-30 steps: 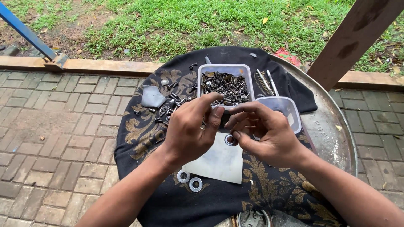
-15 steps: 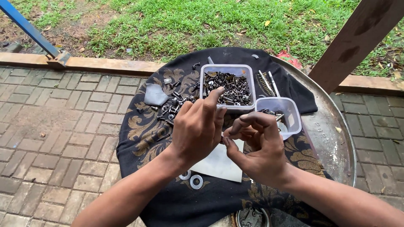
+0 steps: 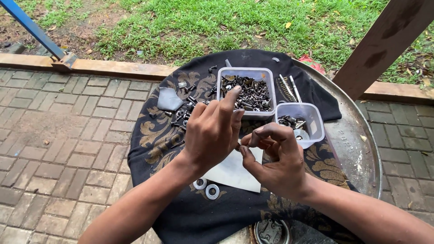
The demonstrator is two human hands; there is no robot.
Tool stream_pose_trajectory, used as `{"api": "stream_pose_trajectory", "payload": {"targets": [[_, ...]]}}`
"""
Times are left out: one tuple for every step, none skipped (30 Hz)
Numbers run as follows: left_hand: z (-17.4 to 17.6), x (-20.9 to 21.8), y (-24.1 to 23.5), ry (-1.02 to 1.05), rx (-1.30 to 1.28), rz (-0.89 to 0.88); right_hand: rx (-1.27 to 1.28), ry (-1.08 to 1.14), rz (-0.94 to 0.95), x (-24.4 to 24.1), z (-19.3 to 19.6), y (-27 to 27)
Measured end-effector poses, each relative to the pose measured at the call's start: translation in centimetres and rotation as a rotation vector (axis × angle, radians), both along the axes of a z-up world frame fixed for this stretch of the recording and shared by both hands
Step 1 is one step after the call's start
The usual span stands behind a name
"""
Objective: The person sands metal washers one at a time on a small abrasive sheet placed on a table. They pick each washer from a pile, rub it on the sheet, and place it into a plastic container. The process is repeated for multiple washers.
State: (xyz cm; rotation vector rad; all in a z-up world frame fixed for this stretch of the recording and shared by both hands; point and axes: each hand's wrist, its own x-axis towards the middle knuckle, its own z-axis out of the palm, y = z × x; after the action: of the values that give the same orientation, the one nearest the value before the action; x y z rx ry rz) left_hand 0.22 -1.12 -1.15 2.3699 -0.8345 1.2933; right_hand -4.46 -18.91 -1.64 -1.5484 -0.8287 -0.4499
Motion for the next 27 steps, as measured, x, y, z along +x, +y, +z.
{"api": "stream_pose_trajectory", "payload": {"targets": [[0.1, 0.1, 0.1, -0.004, -0.001, -0.001, -0.001, -0.004, -0.001, 0.0, 0.1, 0.0], [0.1, 0.2, 0.2, 0.005, -0.005, 0.008, 0.009, 0.011, 0.005, -0.1, 0.2, 0.0], [0.2, 0.2, 0.2, 0.013, -0.008, 0.016, 0.019, 0.025, 0.011, -0.2, 0.3, -0.1], [0.3, 0.3, 0.3, 0.012, -0.008, 0.017, 0.019, 0.025, 0.011, -0.2, 0.3, 0.0], [0.4, 0.4, 0.4, 0.023, -0.016, 0.026, 0.06, 0.088, 0.044, -0.2, 0.3, 0.1], [0.5, 0.4, 0.5, 0.032, -0.024, 0.037, 0.101, 0.149, 0.079, -0.1, 0.3, 0.2], [0.6, 0.6, 0.6, 0.03, -0.025, 0.039, 0.1, 0.147, 0.081, 0.0, 0.6, 0.2], [0.6, 0.6, 0.6, 0.045, -0.014, 0.049, 0.095, 0.204, 0.076, 0.0, 0.7, 0.2], [0.6, 0.7, 0.7, 0.06, -0.004, 0.059, 0.09, 0.262, 0.072, 0.0, 0.9, 0.2], [0.5, 0.8, 0.7, 0.063, -0.003, 0.061, 0.091, 0.264, 0.073, 0.1, 0.7, 0.3], [0.4, 0.9, 0.7, 0.066, -0.003, 0.075, 0.097, 0.313, 0.064, 0.2, 0.6, 0.4], [0.4, 1.1, 0.7, 0.067, -0.003, 0.089, 0.103, 0.359, 0.054, 0.3, 0.5, 0.5], [0.5, 1.4, 0.8, 0.068, -0.002, 0.09, 0.104, 0.36, 0.055, 0.4, 0.7, 0.5], [0.5, 1.4, 0.9, 0.089, -0.009, 0.08, 0.019, 0.35, 0.061, 0.3, 0.8, 0.4], [0.3, 1.5, 1.0, 0.11, -0.016, 0.071, -0.066, 0.34, 0.068, 0.2, 0.7, 0.3], [0.2, 1.6, 1.1, 0.132, -0.017, 0.076, -0.068, 0.362, 0.073, 0.1, 0.8, 0.3], [0.1, 1.7, 1.2, 0.148, -0.005, 0.092, -0.194, 0.308, 0.174, 0.1, 0.9, 0.4], [0.1, 1.9, 1.3, 0.159, 0.01, 0.109, -0.315, 0.246, 0.276, 0.2, 1.0, 0.4], [0.1, 2.2, 1.5, 0.176, 0.012, 0.114, -0.312, 0.262, 0.284, 0.1, 0.6, 0.7], [-0.1, 2.3, 1.6, 0.227, 0.008, 0.093, -0.412, 0.207, 0.312, -0.1, 0.2, 0.8], [-0.3, 2.5, 1.6, 0.278, 0.003, 0.073, -0.51, 0.15, 0.342, -0.3, -0.3, 0.9], [-0.4, 2.4, 1.6, 0.29, 0.004, 0.075, -0.508, 0.162, 0.348, -0.5, -0.6, 1.1], [-0.4, 2.3, 1.5, 0.307, 0.012, 0.09, -0.549, 0.217, 0.393, -0.8, -0.9, 1.2], [-0.3, 2.3, 1.5, 0.32, 0.022, 0.105, -0.588, 0.267, 0.436, -0.9, -1.0, 1.4], [-0.4, 2.4, 1.5, 0.328, 0.025, 0.107, -0.584, 0.274, 0.44, -0.9, -1.1, 1.5], [-0.5, 2.5, 1.5, 0.323, 0.039, 0.103, -0.59, 0.262, 0.438, -0.8, -1.4, 1.5], [-0.7, 2.6, 1.6, 0.318, 0.053, 0.099, -0.596, 0.251, 0.436, -0.8, -1.5, 1.5]]}}
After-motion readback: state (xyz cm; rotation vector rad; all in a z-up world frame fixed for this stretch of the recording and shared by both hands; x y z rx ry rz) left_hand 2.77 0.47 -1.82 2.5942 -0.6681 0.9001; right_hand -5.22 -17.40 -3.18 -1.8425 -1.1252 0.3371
